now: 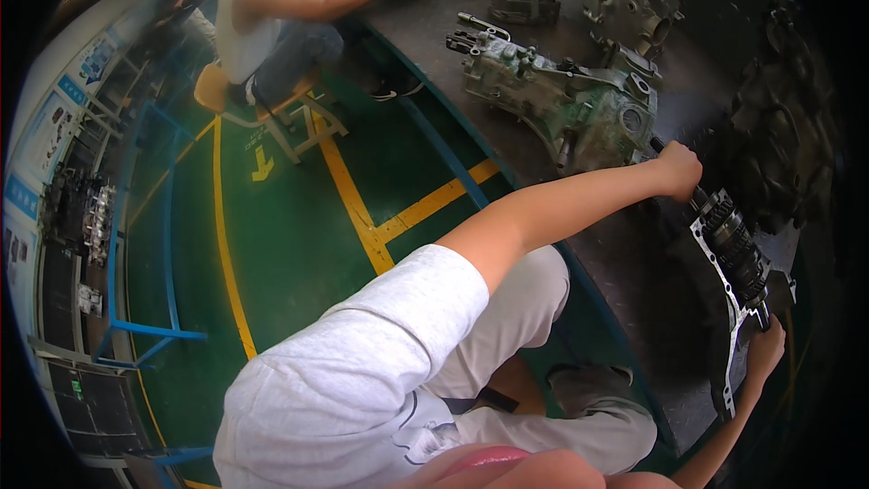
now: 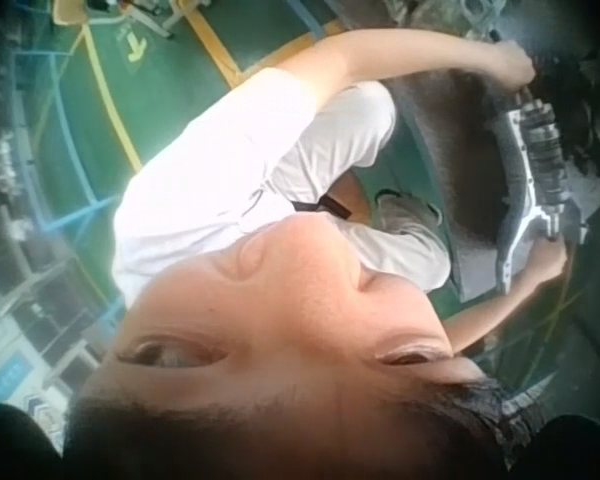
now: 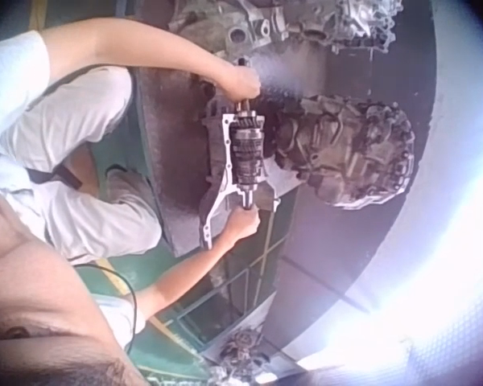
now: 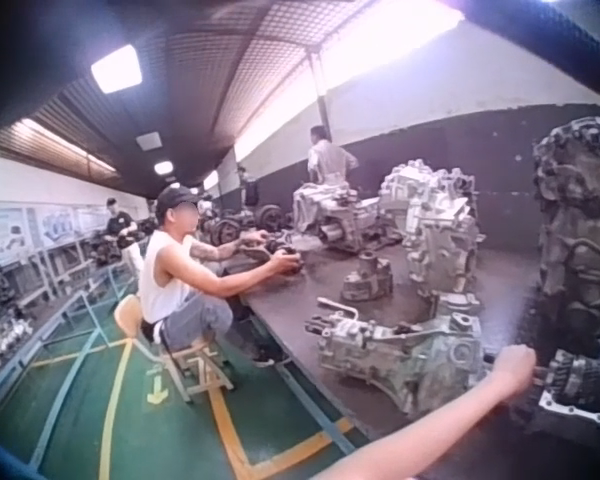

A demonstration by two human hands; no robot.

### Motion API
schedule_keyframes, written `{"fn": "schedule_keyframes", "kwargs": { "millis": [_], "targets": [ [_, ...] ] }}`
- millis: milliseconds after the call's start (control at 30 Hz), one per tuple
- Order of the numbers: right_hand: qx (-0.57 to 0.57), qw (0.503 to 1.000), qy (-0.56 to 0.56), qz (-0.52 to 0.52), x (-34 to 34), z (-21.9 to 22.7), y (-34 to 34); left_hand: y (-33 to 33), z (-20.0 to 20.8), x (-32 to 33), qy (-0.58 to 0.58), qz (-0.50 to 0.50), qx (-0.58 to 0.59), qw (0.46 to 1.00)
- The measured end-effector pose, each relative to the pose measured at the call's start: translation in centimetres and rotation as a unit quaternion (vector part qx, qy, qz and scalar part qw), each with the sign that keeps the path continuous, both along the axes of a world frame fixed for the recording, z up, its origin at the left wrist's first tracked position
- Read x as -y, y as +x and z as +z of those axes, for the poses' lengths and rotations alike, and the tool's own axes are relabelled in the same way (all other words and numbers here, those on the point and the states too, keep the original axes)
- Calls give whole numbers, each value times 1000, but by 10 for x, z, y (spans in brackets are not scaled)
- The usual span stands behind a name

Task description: The person places an internal gear set into a transmission housing, aligns the shafts, and then sets the matching housing half on top, pressing it down by hand.

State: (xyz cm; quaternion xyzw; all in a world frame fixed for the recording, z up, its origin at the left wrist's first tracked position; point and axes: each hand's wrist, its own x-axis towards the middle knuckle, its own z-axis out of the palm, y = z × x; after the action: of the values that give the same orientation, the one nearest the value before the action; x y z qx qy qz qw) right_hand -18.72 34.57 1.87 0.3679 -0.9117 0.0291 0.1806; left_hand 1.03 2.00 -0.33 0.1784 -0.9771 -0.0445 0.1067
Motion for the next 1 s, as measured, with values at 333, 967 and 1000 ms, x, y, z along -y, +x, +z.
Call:
{"fn": "schedule_keyframes", "kwargs": {
  "millis": [333, 967, 1000],
  "targets": [
    [-30, 1000, -7, 4, -1, -1, 7, -4, 2, 5, 7, -14, 45, 999],
    [-62, 998, -3, -5, -4, -8, 0, -2, 9, 6, 24, -26, 65, 997],
    [-73, 997, -6, 2, -5, -10, -3, -3, 9, 6, 27, -27, 71, 997]
  ]
}}
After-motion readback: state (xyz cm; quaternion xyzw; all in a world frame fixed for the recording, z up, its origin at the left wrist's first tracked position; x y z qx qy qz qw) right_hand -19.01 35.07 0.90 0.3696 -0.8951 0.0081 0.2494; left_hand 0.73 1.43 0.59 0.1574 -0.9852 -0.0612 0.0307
